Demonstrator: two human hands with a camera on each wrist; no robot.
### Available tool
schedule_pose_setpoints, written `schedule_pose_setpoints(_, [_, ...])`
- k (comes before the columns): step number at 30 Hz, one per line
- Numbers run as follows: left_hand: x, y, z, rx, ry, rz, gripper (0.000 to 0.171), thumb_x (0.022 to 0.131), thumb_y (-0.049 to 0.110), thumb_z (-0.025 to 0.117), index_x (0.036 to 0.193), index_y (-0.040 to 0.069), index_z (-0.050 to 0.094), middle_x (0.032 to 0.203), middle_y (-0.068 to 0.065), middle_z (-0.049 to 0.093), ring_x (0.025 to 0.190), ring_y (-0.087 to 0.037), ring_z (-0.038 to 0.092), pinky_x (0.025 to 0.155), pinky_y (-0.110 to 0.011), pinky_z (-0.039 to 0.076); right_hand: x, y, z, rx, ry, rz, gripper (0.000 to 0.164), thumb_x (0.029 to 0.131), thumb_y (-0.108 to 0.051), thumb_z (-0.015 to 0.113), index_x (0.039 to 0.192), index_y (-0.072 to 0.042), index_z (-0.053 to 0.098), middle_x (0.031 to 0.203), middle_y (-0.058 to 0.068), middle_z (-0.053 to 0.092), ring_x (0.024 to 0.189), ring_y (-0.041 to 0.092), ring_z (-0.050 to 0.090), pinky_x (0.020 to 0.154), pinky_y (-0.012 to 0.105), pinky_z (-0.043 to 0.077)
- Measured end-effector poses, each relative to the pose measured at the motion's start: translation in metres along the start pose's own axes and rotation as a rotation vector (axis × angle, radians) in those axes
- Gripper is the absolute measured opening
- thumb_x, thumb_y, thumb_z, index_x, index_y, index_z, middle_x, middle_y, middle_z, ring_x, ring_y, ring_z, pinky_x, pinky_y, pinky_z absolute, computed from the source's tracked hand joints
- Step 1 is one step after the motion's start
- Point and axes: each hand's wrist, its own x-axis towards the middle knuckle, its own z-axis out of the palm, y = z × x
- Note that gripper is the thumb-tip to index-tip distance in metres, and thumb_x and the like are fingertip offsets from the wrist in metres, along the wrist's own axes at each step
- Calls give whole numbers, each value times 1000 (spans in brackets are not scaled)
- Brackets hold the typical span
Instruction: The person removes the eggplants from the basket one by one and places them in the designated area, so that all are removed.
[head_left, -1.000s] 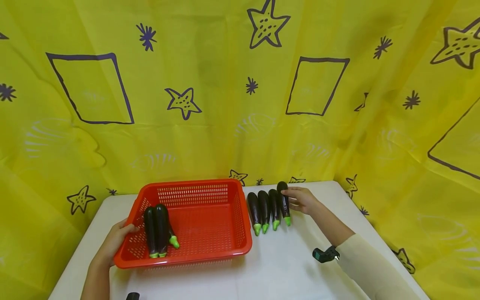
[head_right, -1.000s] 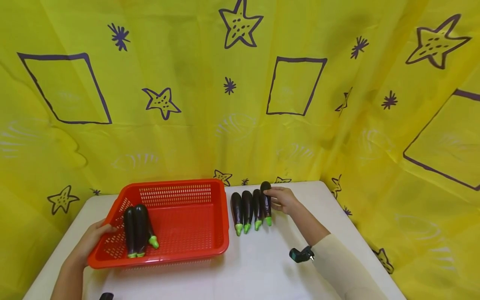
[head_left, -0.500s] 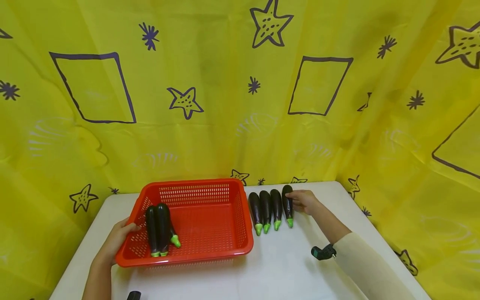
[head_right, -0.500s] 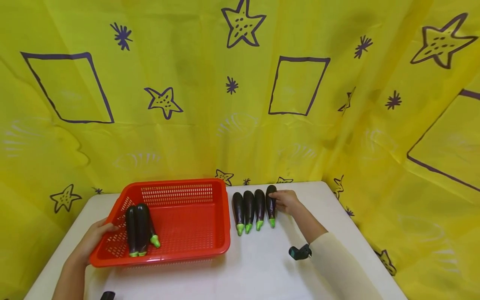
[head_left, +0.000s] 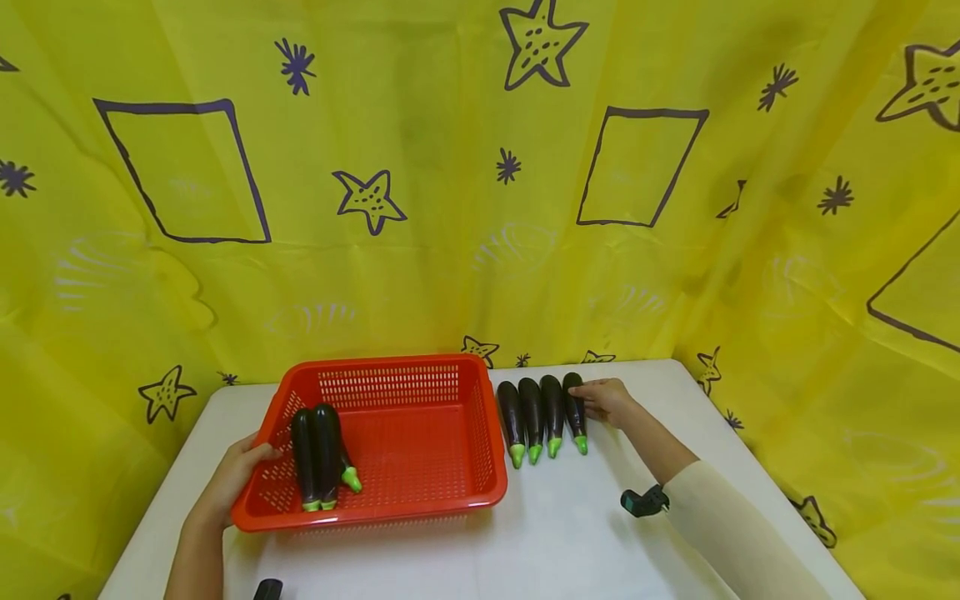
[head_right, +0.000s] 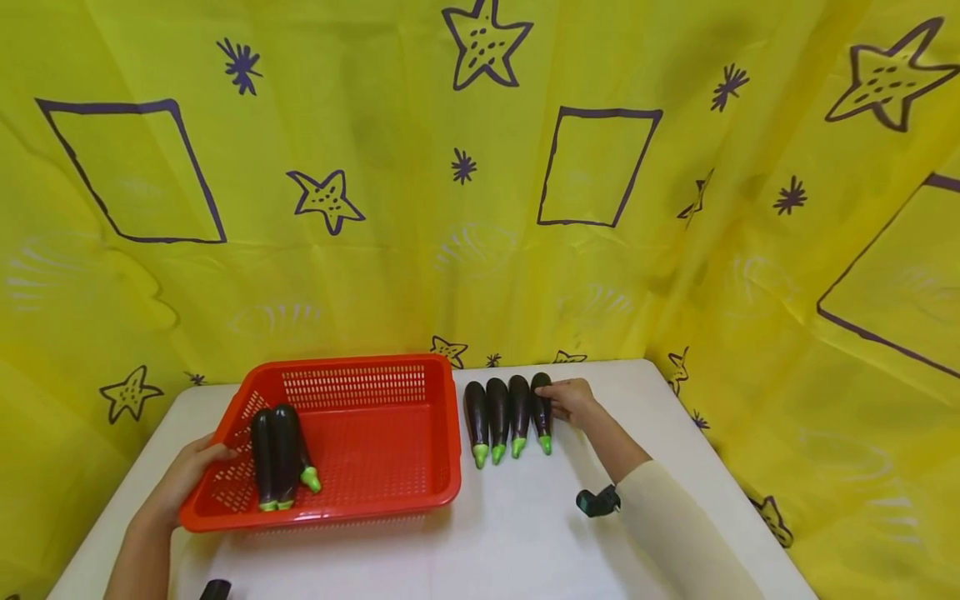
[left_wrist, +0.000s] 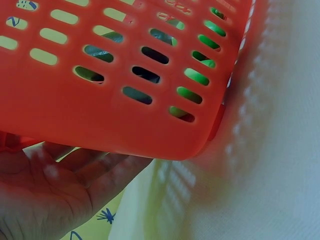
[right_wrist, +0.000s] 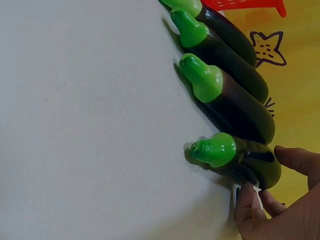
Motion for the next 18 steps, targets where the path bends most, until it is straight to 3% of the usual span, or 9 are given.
schedule_pose_setpoints(11, [-1, 1, 1, 6, -4, 0, 60, 101, 9, 40, 155, -14, 25, 123, -18, 66, 95, -23, 72, 81, -50, 63, -5, 3, -4, -10, 11, -4, 33, 95, -1, 72, 122, 15, 62, 75, 0, 68, 66, 9, 65, 68, 23, 60])
schedule_pose_setpoints(18, [0, 1, 1, 6, 6, -4, 59, 101, 9, 40, 154, -14, 26, 121, -16, 66, 94, -22, 72, 80, -49, 63, -7, 1, -4, -48, -21, -19, 44, 95, -3, 72, 130, 18, 56, 83, 3, 69, 73, 12, 65, 73, 26, 61])
